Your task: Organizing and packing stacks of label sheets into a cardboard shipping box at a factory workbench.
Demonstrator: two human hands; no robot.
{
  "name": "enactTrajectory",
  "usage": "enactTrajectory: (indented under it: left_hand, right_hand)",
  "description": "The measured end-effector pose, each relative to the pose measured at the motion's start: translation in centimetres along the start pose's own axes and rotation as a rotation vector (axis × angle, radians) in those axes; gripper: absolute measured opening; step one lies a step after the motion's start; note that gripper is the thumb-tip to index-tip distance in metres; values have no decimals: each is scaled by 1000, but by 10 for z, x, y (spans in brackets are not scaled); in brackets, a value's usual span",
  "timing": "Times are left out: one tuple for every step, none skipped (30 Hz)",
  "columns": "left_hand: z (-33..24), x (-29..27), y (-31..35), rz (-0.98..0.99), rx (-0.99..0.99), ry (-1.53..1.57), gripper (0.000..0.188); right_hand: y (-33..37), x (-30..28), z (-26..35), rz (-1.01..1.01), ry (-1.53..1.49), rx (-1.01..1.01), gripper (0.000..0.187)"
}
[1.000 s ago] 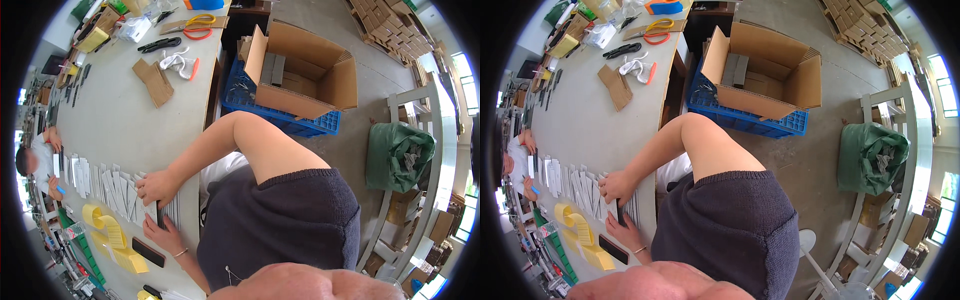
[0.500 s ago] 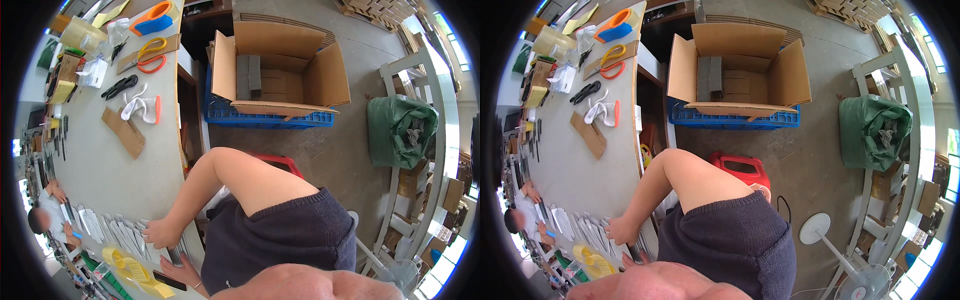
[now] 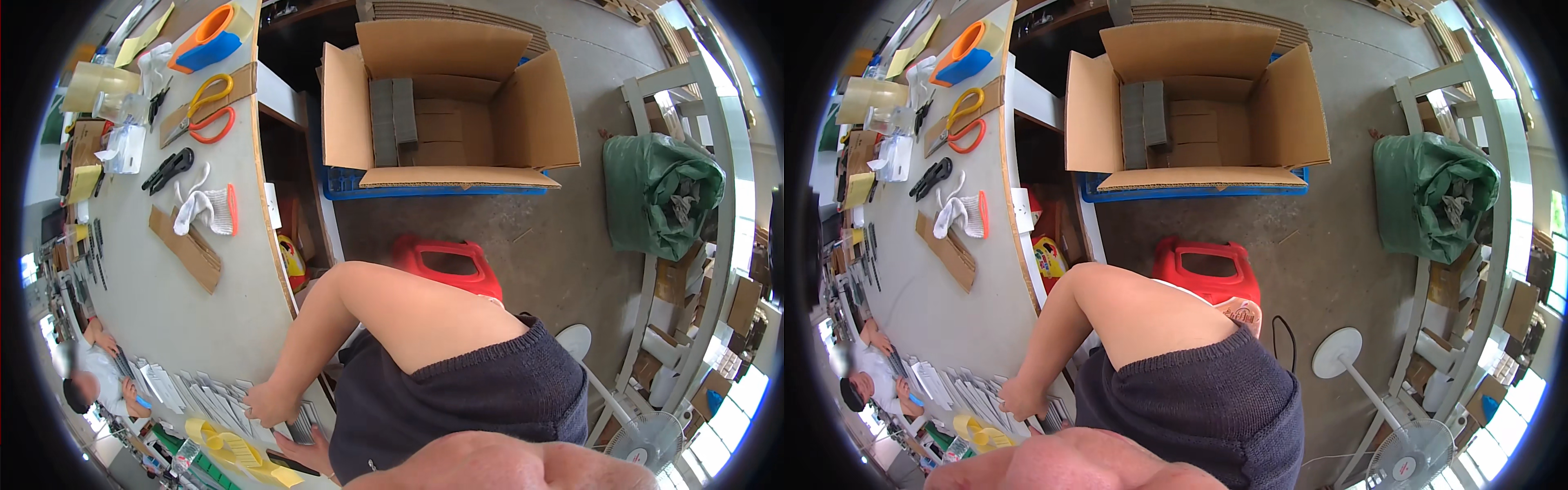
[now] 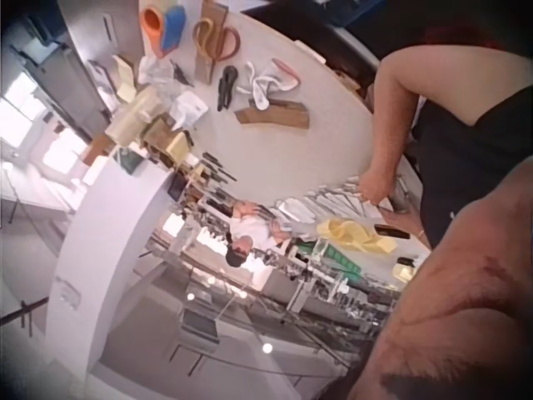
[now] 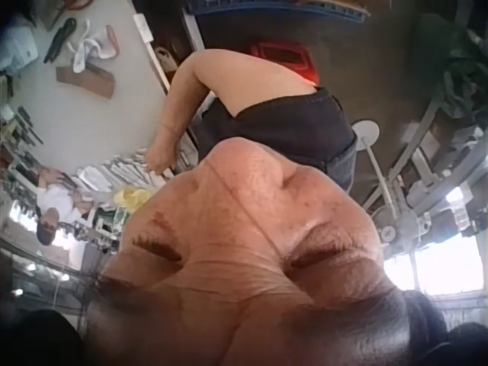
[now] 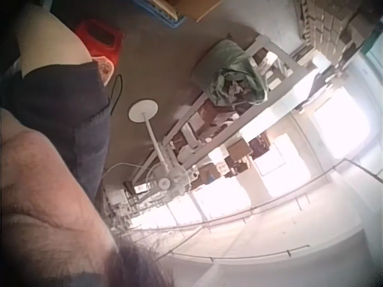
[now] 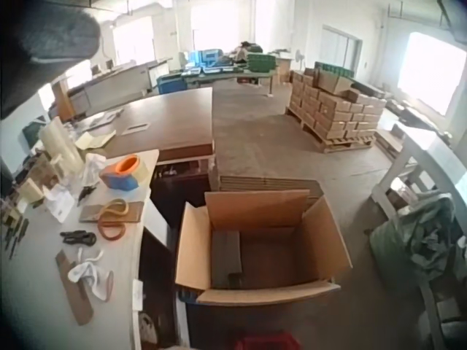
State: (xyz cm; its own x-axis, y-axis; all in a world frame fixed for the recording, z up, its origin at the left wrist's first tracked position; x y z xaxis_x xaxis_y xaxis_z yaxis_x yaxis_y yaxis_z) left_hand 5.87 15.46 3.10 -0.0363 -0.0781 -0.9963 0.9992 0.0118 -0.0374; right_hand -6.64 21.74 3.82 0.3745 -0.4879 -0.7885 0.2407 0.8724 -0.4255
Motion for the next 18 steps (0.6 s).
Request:
enactTrajectory:
  left_hand:
    - [4, 1, 2, 2, -4, -8, 92]
    - [4, 0, 3, -2, 3, 1, 93]
    - [5, -3, 5, -8, 3, 5, 94]
    - [3, -3, -1, 4, 22, 22, 95]
    - [3, -3, -8, 16, 33, 34, 96]
    - [2, -10, 0, -20, 16, 73, 98]
    - [2, -12, 3, -13, -36, 142, 99]
    - [1, -10, 4, -14, -97, 207, 100]
    - [-2, -8, 2, -40, -182, 295, 99]
    - [-6, -9, -3, 17, -207, 239, 99]
    - [-13, -10, -7, -4, -154, 219, 98]
    - [-15, -8, -13, -16, -111, 182, 98]
    - [-22, -11, -24, 15, -153, 177, 97]
    - [-30, -16, -32, -23, -72, 162, 94]
    - [-39, -30, -27, -83, -62, 148, 92]
    - [-42, -36, -24, -99, -84, 137, 93]
    - [-42, -38, -23, -120, -91, 137, 94]
    - [-41, -38, -21, -129, -108, 131, 94]
  right_hand:
    - [-2, 2, 0, 14, -14, -7, 45]
    - [-3, 4, 3, 33, -32, -18, 45]
    - [-5, 3, 7, 33, -44, -36, 45]
    - [-2, -2, -2, 58, -45, 2, 46]
    - [0, -5, -9, 84, -49, 32, 46]
    - [-2, -5, 0, 46, -33, 10, 47]
    - [-5, 4, 2, 96, -94, 8, 47]
    - [-7, 14, 1, 151, -156, -5, 46]
    - [-2, 6, -3, 122, -203, -9, 45]
    - [1, -1, -9, 144, -240, 26, 41]
    - [6, -10, -11, 173, -239, -24, 38]
    - [12, -18, -24, 158, -322, 15, 37]
    - [14, -16, -31, 245, -299, 26, 37]
    - [19, -24, -37, 251, -287, 66, 36]
    - [19, -29, -29, 248, -306, -17, 34]
    - [20, -34, -27, 335, -317, -8, 38]
    - [21, -34, -25, 366, -337, -16, 43]
    - [20, -31, -25, 397, -348, -7, 48]
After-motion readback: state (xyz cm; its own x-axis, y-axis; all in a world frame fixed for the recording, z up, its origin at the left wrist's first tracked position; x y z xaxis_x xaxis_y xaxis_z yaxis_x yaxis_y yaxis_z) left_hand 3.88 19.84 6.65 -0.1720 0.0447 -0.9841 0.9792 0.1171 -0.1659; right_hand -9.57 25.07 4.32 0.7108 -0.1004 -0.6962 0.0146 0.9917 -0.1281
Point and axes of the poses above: each hand's wrist, its own y-axis away from the middle knuckle, its own x-axis out of the palm, z = x × y, the point moved 9 cm from there along -y, towards the middle knuckle, and after that the axes turned 13 degrees about x, right-handed, at the moved point
